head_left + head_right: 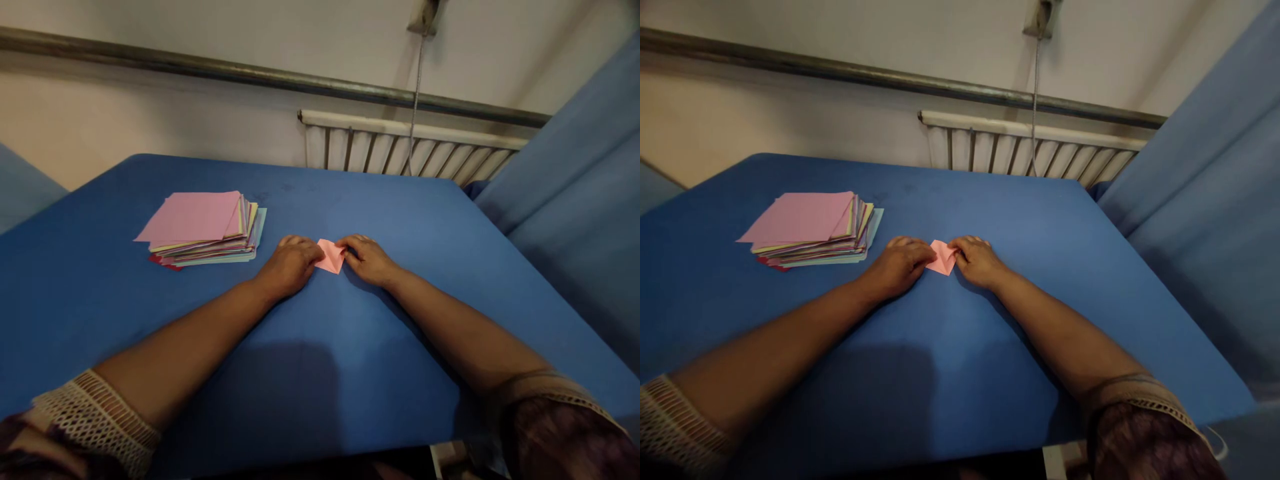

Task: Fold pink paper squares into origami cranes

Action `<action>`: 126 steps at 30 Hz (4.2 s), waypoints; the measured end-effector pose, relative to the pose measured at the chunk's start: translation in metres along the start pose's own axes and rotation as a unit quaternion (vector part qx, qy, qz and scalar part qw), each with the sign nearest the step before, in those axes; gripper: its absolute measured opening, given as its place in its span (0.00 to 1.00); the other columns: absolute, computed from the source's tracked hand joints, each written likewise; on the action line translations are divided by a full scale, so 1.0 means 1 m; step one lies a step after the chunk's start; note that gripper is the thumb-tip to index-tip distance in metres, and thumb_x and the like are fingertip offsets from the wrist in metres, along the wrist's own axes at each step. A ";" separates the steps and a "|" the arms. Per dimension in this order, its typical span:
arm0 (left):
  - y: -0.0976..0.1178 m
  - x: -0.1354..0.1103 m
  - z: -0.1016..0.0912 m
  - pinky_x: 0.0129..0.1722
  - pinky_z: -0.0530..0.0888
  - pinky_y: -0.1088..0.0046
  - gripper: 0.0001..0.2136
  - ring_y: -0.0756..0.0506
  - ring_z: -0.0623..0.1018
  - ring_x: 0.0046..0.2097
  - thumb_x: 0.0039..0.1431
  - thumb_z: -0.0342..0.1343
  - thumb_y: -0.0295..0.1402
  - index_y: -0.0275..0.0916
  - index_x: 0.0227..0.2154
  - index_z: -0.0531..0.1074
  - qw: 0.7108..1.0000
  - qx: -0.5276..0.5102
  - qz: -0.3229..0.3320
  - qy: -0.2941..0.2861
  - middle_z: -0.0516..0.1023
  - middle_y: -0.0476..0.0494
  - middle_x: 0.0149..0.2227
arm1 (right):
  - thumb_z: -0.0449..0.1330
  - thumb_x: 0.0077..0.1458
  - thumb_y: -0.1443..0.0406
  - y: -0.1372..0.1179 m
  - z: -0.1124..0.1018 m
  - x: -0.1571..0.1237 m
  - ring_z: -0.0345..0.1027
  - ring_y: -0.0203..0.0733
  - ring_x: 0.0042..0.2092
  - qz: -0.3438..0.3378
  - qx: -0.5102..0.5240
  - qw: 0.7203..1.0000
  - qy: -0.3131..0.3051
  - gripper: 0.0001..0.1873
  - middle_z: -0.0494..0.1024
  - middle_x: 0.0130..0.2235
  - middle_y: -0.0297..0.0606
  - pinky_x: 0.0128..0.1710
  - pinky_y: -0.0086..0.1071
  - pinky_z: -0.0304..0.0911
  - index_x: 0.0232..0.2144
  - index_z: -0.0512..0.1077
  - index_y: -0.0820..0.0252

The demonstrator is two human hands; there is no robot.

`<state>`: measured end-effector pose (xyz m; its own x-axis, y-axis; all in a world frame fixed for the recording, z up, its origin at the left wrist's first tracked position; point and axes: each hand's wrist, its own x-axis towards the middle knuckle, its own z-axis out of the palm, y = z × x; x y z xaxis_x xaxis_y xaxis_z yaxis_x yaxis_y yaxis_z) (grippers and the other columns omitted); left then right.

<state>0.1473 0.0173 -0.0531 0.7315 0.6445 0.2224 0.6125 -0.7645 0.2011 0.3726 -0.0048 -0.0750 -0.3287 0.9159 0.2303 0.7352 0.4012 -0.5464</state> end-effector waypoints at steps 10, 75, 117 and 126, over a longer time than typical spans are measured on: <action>0.021 -0.003 -0.001 0.50 0.66 0.58 0.15 0.40 0.74 0.44 0.59 0.55 0.44 0.37 0.39 0.74 0.999 -0.020 -0.024 0.009 0.77 0.40 0.41 | 0.56 0.53 0.75 0.008 0.015 0.004 0.70 0.40 0.46 -0.034 0.096 0.993 0.067 0.18 0.76 0.44 0.39 0.49 0.37 0.65 0.45 0.72 0.56; 0.023 -0.004 -0.007 0.49 0.64 0.60 0.11 0.41 0.72 0.43 0.65 0.48 0.32 0.38 0.37 0.76 0.997 0.061 0.050 -0.025 0.77 0.41 0.38 | 0.63 0.56 0.60 -0.038 -0.015 -0.013 0.70 0.43 0.34 0.066 -0.067 0.991 -0.092 0.07 0.79 0.35 0.38 0.34 0.36 0.60 0.36 0.72 0.55; 0.023 -0.023 -0.019 0.46 0.69 0.63 0.08 0.42 0.76 0.41 0.63 0.50 0.29 0.37 0.40 0.73 0.994 0.091 0.036 -0.053 0.79 0.41 0.38 | 0.56 0.64 0.61 -0.027 -0.015 -0.010 0.68 0.47 0.48 -0.179 -0.154 0.965 -0.116 0.12 0.76 0.48 0.44 0.49 0.43 0.61 0.46 0.75 0.60; 0.016 -0.022 -0.011 0.48 0.69 0.64 0.08 0.42 0.74 0.44 0.61 0.55 0.35 0.38 0.40 0.72 0.999 -0.030 0.013 -0.035 0.77 0.43 0.41 | 0.51 0.67 0.64 -0.027 -0.009 -0.010 0.69 0.45 0.46 -0.157 -0.171 0.966 -0.111 0.13 0.78 0.45 0.43 0.48 0.40 0.61 0.44 0.74 0.61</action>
<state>0.1373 -0.0091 -0.0441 0.7675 0.6206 0.1607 0.5754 -0.7774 0.2540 0.3616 -0.0244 -0.0549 -0.6584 0.7390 0.1429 0.7192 0.6736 -0.1702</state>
